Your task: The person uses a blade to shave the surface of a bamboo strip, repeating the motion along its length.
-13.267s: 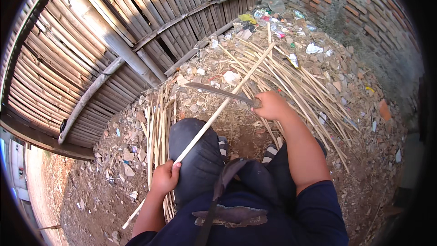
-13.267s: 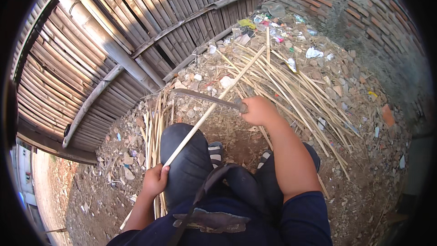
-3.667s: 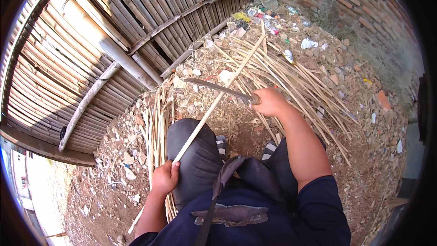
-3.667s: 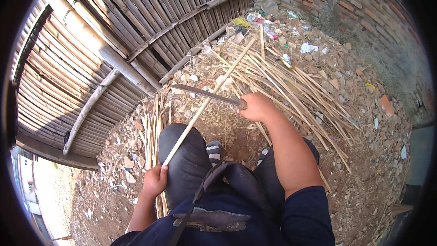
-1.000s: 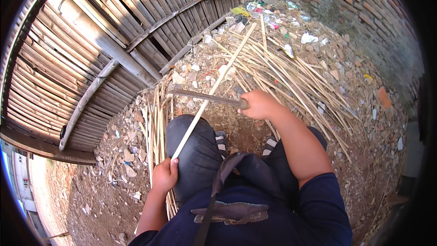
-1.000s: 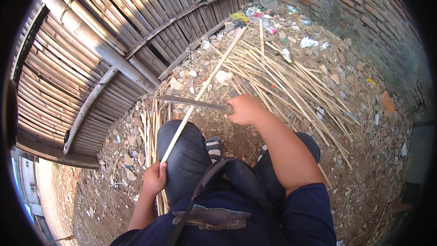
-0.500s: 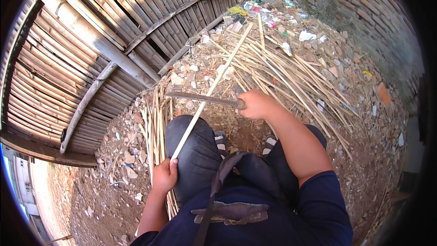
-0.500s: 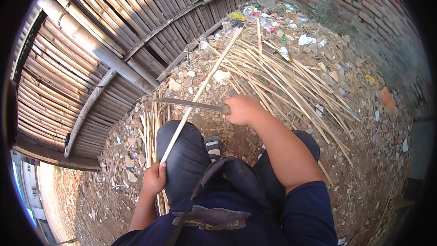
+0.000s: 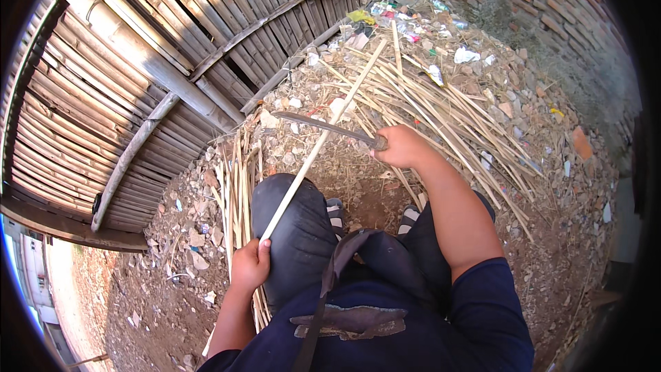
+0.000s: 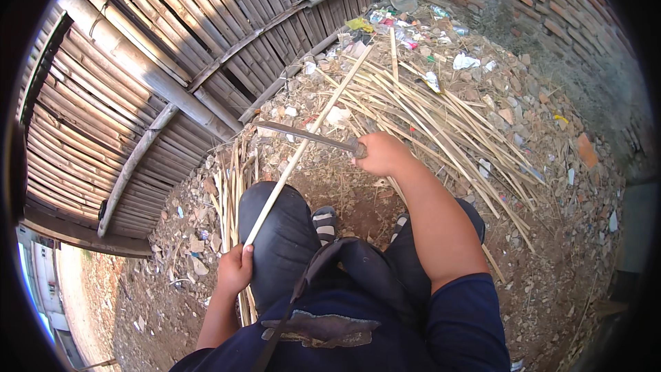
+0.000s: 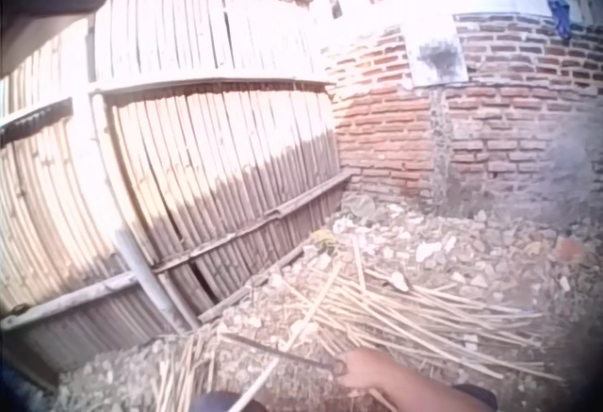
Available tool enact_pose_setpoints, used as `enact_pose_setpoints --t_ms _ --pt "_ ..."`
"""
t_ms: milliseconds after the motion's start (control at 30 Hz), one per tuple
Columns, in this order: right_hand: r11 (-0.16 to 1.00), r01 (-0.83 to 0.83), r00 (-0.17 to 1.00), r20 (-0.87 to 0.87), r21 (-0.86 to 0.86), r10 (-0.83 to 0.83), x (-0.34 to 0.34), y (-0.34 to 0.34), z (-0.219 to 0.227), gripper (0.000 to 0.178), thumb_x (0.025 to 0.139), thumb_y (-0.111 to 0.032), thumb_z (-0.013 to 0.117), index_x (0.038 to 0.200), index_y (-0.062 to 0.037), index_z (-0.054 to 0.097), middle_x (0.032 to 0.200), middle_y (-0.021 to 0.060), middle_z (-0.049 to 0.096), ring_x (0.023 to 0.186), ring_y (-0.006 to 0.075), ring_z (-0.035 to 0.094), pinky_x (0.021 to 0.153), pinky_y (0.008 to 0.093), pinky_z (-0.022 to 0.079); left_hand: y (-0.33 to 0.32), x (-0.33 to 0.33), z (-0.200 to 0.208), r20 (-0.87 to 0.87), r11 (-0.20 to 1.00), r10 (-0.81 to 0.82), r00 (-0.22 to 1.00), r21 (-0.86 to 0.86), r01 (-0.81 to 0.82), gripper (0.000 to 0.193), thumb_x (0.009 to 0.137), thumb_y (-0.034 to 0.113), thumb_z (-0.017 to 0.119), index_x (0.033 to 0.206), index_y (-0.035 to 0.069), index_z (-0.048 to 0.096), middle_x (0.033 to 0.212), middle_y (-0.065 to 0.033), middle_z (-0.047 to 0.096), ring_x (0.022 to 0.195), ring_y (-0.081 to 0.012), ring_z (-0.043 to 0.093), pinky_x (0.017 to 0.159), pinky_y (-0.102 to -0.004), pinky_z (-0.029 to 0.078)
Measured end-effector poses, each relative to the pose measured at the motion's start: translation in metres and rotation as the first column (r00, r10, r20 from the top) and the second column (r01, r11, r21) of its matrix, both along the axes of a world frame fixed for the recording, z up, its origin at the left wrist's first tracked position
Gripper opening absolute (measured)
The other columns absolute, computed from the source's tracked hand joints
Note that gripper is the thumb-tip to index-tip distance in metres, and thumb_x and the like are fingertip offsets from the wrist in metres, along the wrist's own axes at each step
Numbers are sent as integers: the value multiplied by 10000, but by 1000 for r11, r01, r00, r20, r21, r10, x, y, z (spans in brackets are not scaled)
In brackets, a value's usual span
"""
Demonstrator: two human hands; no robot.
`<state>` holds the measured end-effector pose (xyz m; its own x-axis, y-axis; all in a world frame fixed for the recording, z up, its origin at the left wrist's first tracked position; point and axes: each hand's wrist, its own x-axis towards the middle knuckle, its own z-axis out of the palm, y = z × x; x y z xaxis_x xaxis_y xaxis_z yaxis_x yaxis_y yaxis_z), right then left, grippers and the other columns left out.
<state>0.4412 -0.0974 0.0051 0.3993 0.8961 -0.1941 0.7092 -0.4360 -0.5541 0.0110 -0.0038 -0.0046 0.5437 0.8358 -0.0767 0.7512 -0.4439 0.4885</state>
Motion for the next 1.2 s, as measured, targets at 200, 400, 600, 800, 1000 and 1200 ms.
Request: enact_pose_setpoints --t_ms 200,400,600,800,1000,1200 --pt "999 -26 1000 -14 48 26 -10 6 -9 531 863 -356 779 1274 -31 692 1000 249 730 984 399 704 896 461 552 1 -2 -5 17 1000 -1 1000 7 1 448 1041 357 582 767 3 573 636 -237 611 608 -459 615 586 -515 472" --pt "999 -36 998 -45 -11 36 -14 4 9 549 867 -347 768 1306 -31 675 1084 268 720 1034 405 697 926 458 548 1 -3 -7 30 1000 -3 1000 0 3 439 1045 348 576 773 3 572 630 -234 606 607 -453 617 588 -510 472" --pt "999 -16 1000 -21 46 17 -11 3 0 535 853 -378 799 1228 -8 707 1022 264 731 966 401 714 888 454 555 0 -1 -3 39 1000 1 999 -16 0 439 1046 347 576 771 5 570 630 -231 603 600 -443 616 583 -495 470" --pt "999 -6 1000 -18 33 7 -14 2 3 543 855 -382 797 1243 -15 700 1049 265 727 997 403 709 903 459 551 0 -3 -6 37 1000 1 999 0 -1 442 1046 349 581 766 7 568 623 -225 597 588 -435 610 579 -487 470" --pt "1000 15 1000 -21 23 -15 -16 2 8 511 851 -376 796 1208 -20 715 983 247 734 967 384 714 853 470 551 0 -3 -6 45 1000 8 999 -8 -7 444 1044 355 584 767 8 571 619 -222 595 583 -435 607 576 -488 469" --pt "997 70 998 0 -27 -70 19 -3 -8 462 863 -362 778 1189 -40 724 1054 226 732 996 385 704 875 472 549 2 0 -1 32 1000 -14 999 -4 14 444 1042 355 584 767 6 577 621 -230 599 590 -447 608 576 -503 467"
